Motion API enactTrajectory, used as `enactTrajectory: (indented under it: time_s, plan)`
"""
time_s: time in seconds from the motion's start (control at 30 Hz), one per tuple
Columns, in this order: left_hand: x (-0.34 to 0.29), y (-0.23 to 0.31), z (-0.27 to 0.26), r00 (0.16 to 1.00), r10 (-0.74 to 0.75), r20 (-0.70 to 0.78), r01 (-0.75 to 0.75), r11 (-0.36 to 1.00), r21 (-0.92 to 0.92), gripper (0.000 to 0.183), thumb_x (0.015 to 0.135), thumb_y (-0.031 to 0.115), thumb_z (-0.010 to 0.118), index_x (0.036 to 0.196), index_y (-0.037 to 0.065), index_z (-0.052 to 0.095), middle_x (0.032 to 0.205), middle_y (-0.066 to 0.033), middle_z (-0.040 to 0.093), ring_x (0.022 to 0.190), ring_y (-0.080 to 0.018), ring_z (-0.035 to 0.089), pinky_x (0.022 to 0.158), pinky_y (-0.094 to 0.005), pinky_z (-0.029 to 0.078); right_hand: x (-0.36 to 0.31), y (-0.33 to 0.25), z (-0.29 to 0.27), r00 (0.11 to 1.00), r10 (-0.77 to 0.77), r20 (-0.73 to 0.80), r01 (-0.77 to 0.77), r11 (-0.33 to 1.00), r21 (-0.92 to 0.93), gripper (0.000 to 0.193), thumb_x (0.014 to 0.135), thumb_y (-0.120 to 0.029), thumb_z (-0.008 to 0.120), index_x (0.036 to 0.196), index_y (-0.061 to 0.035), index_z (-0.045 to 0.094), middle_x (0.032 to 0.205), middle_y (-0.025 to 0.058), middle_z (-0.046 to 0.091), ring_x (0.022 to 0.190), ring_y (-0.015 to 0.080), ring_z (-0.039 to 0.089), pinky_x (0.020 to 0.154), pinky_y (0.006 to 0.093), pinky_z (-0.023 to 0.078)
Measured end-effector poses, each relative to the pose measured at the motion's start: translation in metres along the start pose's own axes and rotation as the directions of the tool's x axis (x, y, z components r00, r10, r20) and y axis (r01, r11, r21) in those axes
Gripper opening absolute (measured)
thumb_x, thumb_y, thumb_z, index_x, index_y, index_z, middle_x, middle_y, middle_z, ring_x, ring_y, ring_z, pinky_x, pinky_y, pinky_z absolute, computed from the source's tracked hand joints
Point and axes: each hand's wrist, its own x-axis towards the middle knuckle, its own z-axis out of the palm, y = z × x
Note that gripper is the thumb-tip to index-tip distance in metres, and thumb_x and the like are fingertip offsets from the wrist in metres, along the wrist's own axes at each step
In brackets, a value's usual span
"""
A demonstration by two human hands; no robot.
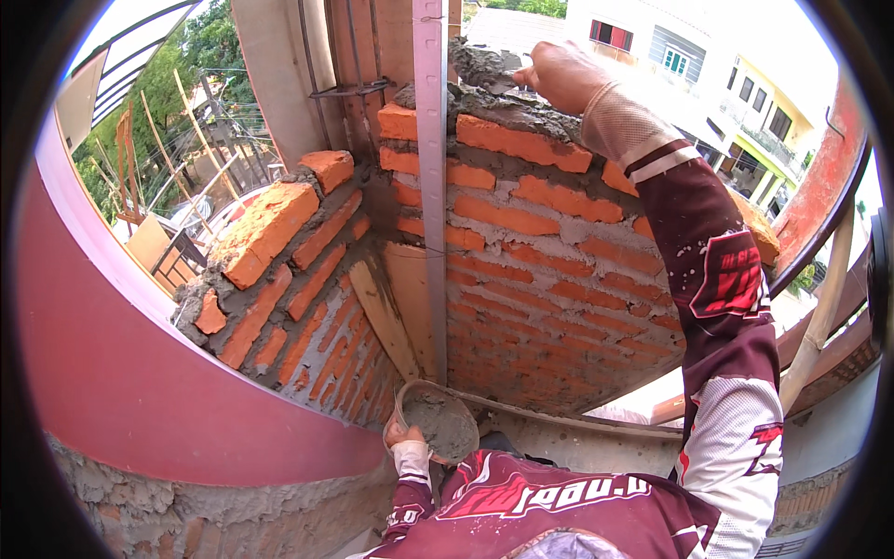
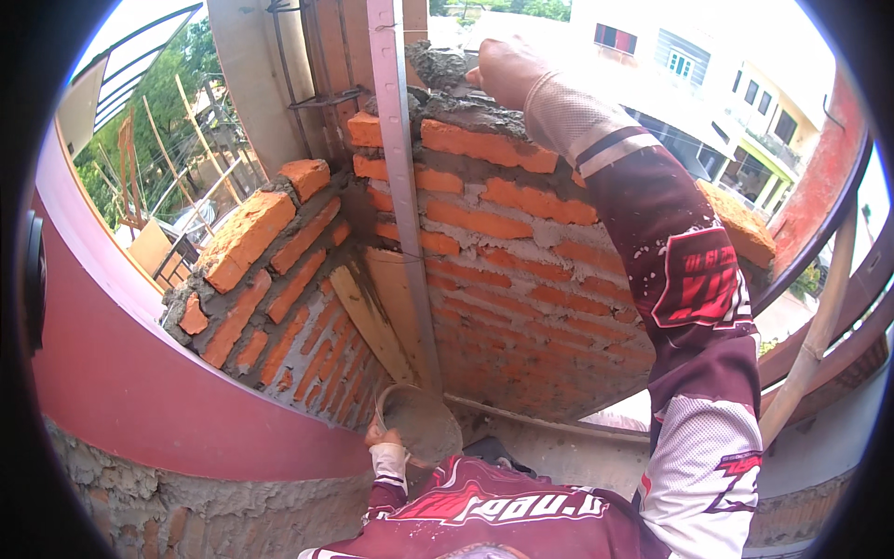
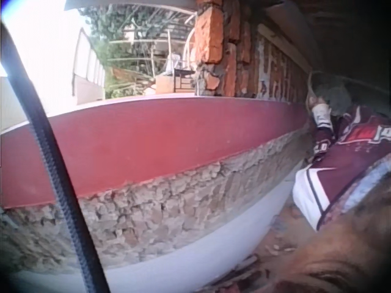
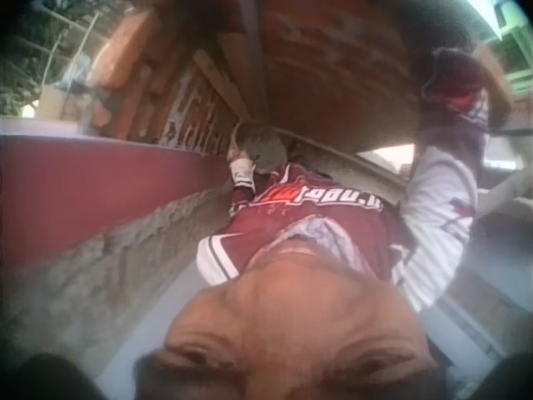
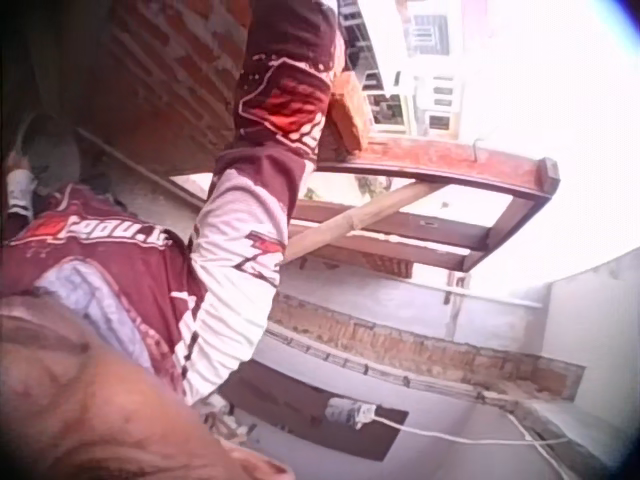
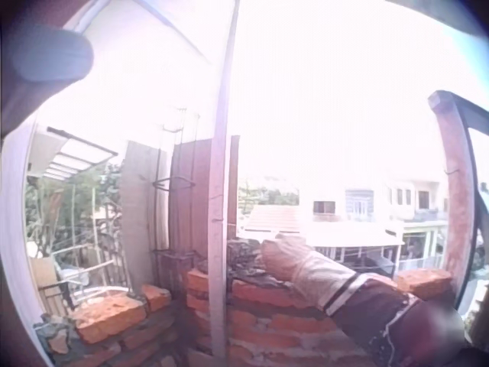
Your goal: The person picks up red bricks from the floor, places them on a partially built brick wall, and uses a trowel to apply mortar between the bricks. The person repeatedly scoops mortar from a bowl and spreads it on the wall to secure the bricks in place.
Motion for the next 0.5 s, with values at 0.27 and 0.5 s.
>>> enactTrajectory:
  time_s: [0.27,0.5]
  plan:
    - [-0.001,-0.008,-0.037,0.978,-0.199,-0.057,0.199,0.98,-0.004,0.05,0.071,-0.005,0.054,0.12,-0.004,0.065,0.106,-0.0147,0.072,0.095,-0.0252,0.069,0.087,-0.0335,0.051,0.006,-0.03,0.009,0.987,-0.073,-0.141,0.039,0.973,-0.228,0.022,0.097,-0.01,0.05,0.114,-0.006,0.064,0.108,0.0139,0.067,0.094,0.0282,0.072,0.076,0.0411,0.06]
    - [0.011,-0.022,-0.045,0.988,-0.103,-0.118,0.108,0.994,0.028,0.058,0.066,-0.006,0.055,0.123,-0.003,0.065,0.098,-0.0112,0.071,0.085,-0.0211,0.067,0.08,-0.0329,0.052,0.021,-0.033,0.051,0.927,-0.242,-0.286,0.153,0.942,-0.3,0.018,0.096,-0.011,0.055,0.112,-0.0107,0.063,0.104,0.0093,0.065,0.092,0.0274,0.072,0.072,0.0394,0.062]
